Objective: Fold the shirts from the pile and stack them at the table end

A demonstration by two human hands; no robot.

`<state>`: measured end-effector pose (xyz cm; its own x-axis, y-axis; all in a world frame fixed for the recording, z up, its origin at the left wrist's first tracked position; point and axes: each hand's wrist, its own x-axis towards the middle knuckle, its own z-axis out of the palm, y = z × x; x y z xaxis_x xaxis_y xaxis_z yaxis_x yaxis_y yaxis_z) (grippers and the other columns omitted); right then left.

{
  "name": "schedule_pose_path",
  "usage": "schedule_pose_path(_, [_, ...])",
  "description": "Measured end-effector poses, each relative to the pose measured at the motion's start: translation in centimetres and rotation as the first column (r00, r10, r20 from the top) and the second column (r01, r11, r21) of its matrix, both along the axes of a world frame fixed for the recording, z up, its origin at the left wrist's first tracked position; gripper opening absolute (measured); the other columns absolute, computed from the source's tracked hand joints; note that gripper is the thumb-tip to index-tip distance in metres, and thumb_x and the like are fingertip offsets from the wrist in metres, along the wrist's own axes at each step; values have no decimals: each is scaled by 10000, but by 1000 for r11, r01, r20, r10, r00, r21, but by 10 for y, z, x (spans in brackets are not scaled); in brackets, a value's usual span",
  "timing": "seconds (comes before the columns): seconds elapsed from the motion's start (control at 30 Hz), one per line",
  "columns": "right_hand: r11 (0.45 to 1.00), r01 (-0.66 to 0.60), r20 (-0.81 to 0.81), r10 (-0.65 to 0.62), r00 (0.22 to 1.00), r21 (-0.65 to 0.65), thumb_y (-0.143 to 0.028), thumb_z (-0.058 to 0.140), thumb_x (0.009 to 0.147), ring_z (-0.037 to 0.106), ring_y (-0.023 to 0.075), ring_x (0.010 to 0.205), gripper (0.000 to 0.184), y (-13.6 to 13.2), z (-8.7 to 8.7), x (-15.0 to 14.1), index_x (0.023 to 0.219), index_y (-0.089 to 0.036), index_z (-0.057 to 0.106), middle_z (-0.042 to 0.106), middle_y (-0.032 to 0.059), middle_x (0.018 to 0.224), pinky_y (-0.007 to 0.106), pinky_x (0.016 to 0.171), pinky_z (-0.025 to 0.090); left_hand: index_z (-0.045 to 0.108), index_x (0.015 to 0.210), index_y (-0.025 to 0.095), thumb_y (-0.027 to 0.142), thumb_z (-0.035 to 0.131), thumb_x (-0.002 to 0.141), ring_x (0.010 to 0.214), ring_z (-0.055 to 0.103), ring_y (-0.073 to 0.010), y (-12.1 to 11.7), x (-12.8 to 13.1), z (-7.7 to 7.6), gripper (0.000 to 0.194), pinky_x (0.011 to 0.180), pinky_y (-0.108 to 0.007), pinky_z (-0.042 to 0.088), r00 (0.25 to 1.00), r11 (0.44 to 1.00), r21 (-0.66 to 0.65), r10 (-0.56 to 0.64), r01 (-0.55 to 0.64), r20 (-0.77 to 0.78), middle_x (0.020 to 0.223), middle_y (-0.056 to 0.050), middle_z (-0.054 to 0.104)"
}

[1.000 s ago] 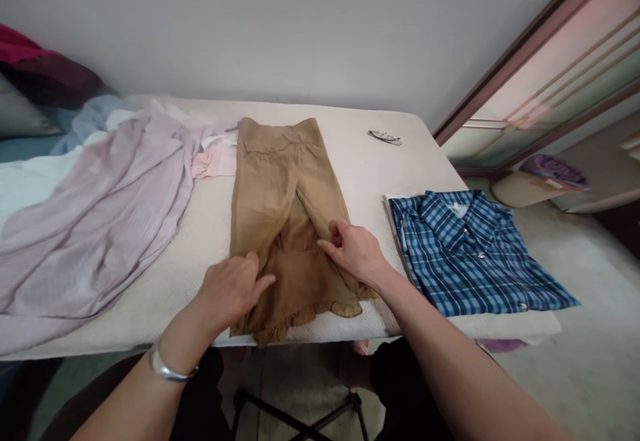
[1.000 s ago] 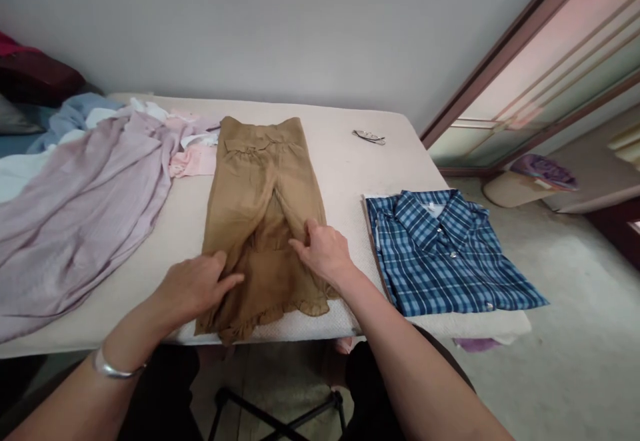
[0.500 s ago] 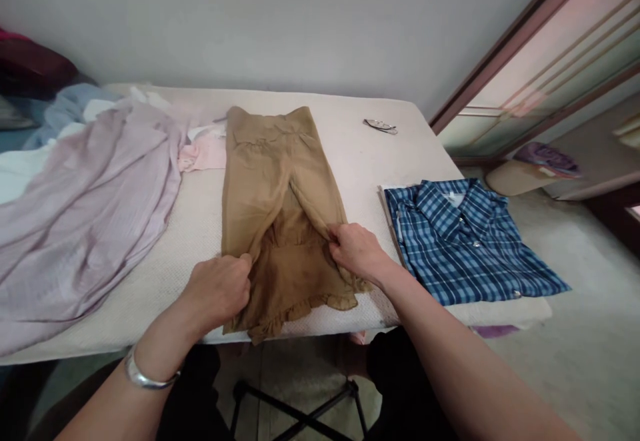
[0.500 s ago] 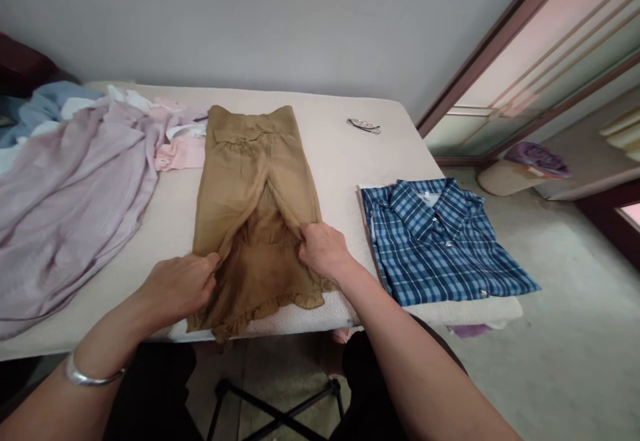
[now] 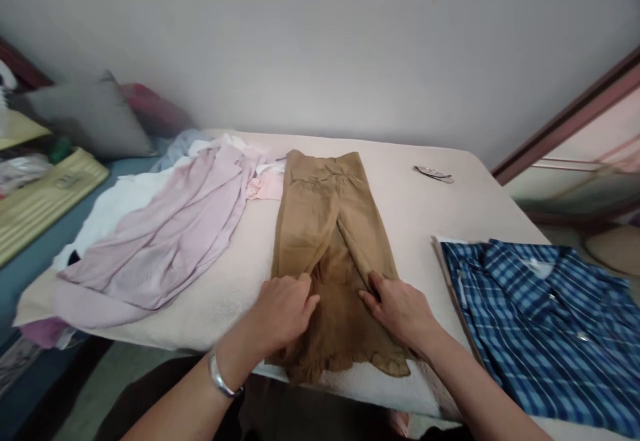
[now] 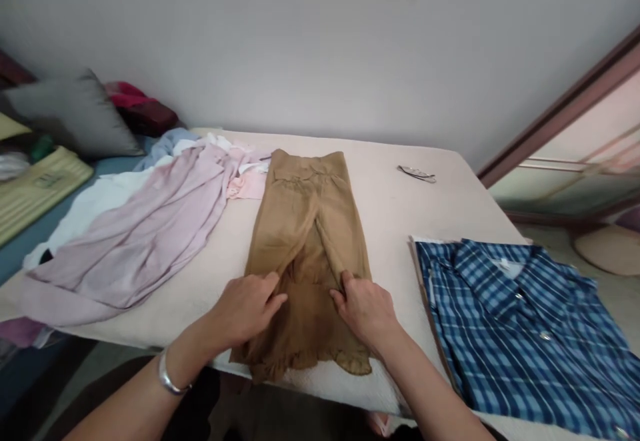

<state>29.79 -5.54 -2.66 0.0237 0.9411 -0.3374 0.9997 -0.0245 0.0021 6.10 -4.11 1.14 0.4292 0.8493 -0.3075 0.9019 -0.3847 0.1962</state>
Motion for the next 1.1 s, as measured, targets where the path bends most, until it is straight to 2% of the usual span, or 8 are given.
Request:
schedule_pose_path(0.1, [1000, 8, -4, -8, 1000, 6, -453, 477, 995, 735, 299, 845, 304, 1, -4, -1, 1072, -198, 623, 752, 136, 897, 329, 641, 420, 565, 1191, 153, 428, 377, 1008, 1207, 609, -313, -1, 11, -17, 380, 972, -466, 501, 985, 974, 186, 102, -127, 138, 1273, -194, 630])
schedule_pose_path(0.17, [1000, 6, -4, -6, 1000, 11, -449, 474, 997, 737, 305, 836, 304, 1, -5, -2, 1073, -195, 624, 752, 143, 890, 332, 629, 419, 462, 1383, 85, 508, 461, 969, 1431, 400, -370, -4, 14, -36, 591, 1118, -532, 392, 983, 960, 246, 98, -135, 155, 1512, -265, 433])
schedule_pose_path(0.23, [1000, 0, -1, 0, 1000, 22, -449, 472, 998, 738, 313, 834, 309, 1, -6, -2, 1076, -192, 625, 751, 147, 884, 336, 619, 422, 335, 1500, 24, 585, 526, 918, 1511, 226, -414, -7, 13, -54, 830, 1181, -573, 297, 988, 970, 217, 89, -114, 125, 1604, -308, 258])
schedule_pose_path(0.33, [1000, -6, 1, 6, 1000, 28, -437, 475, 998, 738, 313, 835, 304, 0, -6, -2, 1087, -189, 625, 750, 147, 885, 338, 620, 430, 303, 1538, 11, 639, 524, 902, 1529, 144, -423, -7, 10, -66, 921, 1206, -575, 248, 995, 987, 136, 70, -80, 76, 1629, -308, 179])
schedule_pose_path(0.43, [999, -22, -4, 22, 1000, 26, -433, 471, 1002, 737, 300, 844, 300, -1, -3, -1, 1092, -190, 623, 749, 138, 889, 327, 625, 424, 387, 1505, 42, 619, 466, 943, 1513, 228, -405, 0, 4, -53, 809, 1194, -562, 274, 996, 994, 100, 39, -46, 75, 1611, -286, 266])
schedule_pose_path(0.53, [1000, -20, -45, 21, 999, 8, -477, 466, 1001, 733, 291, 850, 322, 1, 0, 4, 1051, -205, 631, 746, 117, 883, 316, 613, 392, 527, 1368, 92, 520, 377, 1011, 1397, 457, -325, 14, -6, -27, 577, 1125, -465, 388, 988, 994, 104, 11, -27, 152, 1459, -228, 519])
schedule_pose_path(0.73, [999, 33, -65, -31, 997, 32, -449, 434, 1008, 720, 269, 823, 317, 6, 2, 11, 1041, -212, 642, 741, 121, 874, 313, 608, 341, 593, 1087, 166, 353, 291, 1046, 1004, 677, -249, 39, -40, 16, 358, 853, -368, 499, 960, 949, 148, 274, -279, 55, 1062, -122, 699])
schedule_pose_path(1.1, [996, 32, -90, -25, 996, 82, -473, 408, 991, 669, 263, 713, 333, 6, -5, 6, 909, -238, 629, 692, 90, 736, 313, 587, 328, 609, 1123, 200, 386, 260, 1047, 1032, 671, -254, 55, -81, 30, 403, 826, -349, 479, 894, 882, 174, 447, -438, -16, 1066, -116, 723])
